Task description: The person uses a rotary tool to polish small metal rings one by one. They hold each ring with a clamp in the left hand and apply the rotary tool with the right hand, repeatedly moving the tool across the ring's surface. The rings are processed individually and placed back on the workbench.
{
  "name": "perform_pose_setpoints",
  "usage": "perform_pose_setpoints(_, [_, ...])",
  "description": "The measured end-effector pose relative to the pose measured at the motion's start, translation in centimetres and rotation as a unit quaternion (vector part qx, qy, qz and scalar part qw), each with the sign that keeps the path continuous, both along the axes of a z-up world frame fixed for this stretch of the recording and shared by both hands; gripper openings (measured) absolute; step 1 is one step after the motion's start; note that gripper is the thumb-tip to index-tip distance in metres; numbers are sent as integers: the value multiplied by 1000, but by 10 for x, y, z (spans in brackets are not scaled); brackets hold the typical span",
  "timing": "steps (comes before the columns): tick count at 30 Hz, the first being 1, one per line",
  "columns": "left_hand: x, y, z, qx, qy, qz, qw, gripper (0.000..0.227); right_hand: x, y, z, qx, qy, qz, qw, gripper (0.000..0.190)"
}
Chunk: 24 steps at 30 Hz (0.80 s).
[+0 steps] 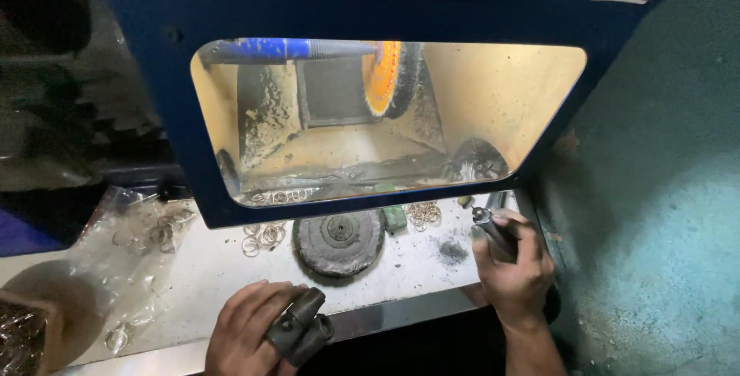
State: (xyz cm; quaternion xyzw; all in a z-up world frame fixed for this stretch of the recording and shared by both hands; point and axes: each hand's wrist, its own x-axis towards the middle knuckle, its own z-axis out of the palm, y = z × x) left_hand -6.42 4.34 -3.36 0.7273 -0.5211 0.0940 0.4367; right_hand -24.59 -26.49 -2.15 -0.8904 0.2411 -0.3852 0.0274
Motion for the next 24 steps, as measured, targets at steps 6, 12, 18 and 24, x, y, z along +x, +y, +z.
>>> perform_pose_setpoints(6, [-4,16,-27,71,13,39,997,53,-5,-7,-10,-15,38,-35,999,44])
perform_pose_setpoints(12, [-7,17,-24,74,65,68,993,37,5,0,6,14,6,6,1000,29])
perform_pose_setpoints(18, [-5,10,-15,17,-41,39,998,48,5,1,4,22,10,7,1000,26])
perform_pose_setpoints(24, [-1,3,3,-61,-39,59,996,37,7,-1,2,-11,5,-3,1000,29])
